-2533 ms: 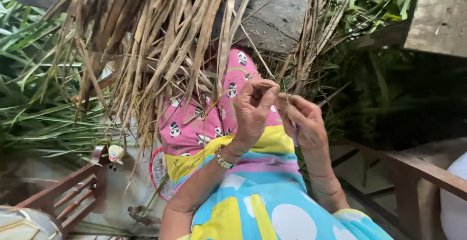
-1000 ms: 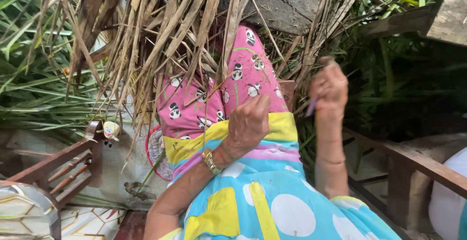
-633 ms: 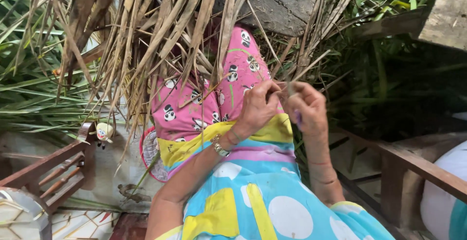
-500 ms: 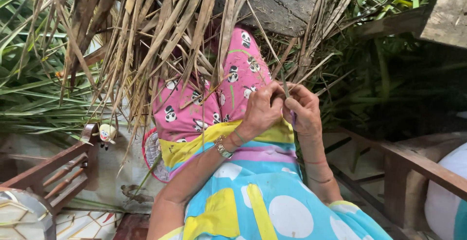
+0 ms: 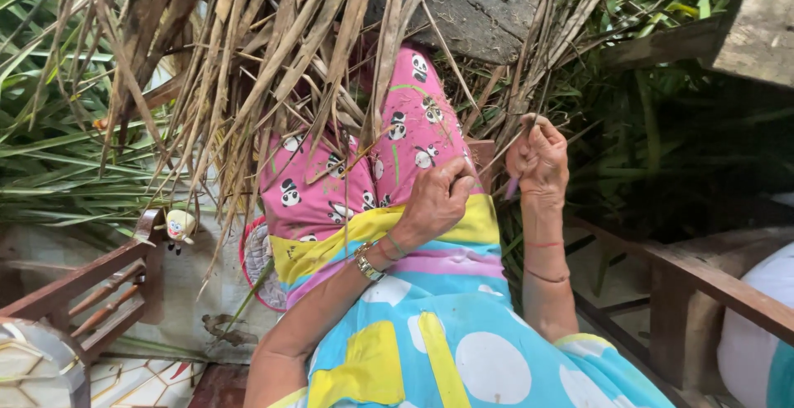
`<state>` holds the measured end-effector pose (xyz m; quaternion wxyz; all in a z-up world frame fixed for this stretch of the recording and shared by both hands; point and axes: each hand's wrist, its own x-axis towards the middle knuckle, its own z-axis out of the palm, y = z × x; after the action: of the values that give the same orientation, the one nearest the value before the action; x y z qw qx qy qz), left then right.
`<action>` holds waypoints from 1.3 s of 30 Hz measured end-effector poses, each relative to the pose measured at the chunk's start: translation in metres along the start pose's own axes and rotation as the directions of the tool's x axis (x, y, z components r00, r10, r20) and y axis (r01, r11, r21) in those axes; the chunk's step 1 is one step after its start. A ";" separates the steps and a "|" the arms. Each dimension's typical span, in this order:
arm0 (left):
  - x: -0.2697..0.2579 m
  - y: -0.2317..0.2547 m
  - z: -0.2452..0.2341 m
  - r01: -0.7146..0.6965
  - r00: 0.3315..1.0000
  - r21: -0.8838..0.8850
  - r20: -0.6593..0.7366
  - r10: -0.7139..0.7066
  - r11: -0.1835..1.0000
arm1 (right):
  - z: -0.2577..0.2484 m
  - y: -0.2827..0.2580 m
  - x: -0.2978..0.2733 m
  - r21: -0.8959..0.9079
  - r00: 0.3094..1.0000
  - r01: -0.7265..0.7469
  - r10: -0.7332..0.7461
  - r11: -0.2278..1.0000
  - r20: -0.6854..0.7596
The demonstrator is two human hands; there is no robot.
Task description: Stripping leaves from palm fronds to extract the central ribs.
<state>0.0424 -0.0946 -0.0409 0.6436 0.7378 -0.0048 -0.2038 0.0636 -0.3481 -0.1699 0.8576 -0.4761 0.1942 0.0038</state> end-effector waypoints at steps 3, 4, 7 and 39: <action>0.003 -0.002 0.003 -0.003 1.000 0.036 -0.006 0.003 0.999 | -0.029 0.022 0.017 0.058 1.000 0.024 -0.023 0.998 -0.011; 0.000 -0.002 0.002 -0.003 1.000 0.034 -0.006 0.003 0.999 | -0.045 0.008 0.026 0.055 1.000 0.023 -0.023 0.998 -0.010; -0.004 -0.007 -0.008 0.023 1.000 0.082 0.019 -0.025 0.996 | -0.045 -0.027 0.027 0.121 0.995 -0.034 0.045 0.992 -0.092; -0.064 0.036 -0.097 -0.124 0.978 0.254 -0.134 0.162 0.959 | 0.006 -0.057 -0.002 -0.069 0.992 -0.017 0.008 0.997 -0.129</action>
<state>0.0227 0.0078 0.0208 0.5592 0.8226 -0.0337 -0.0971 0.0747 -0.3741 -0.1195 0.8262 -0.5038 0.2517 -0.0147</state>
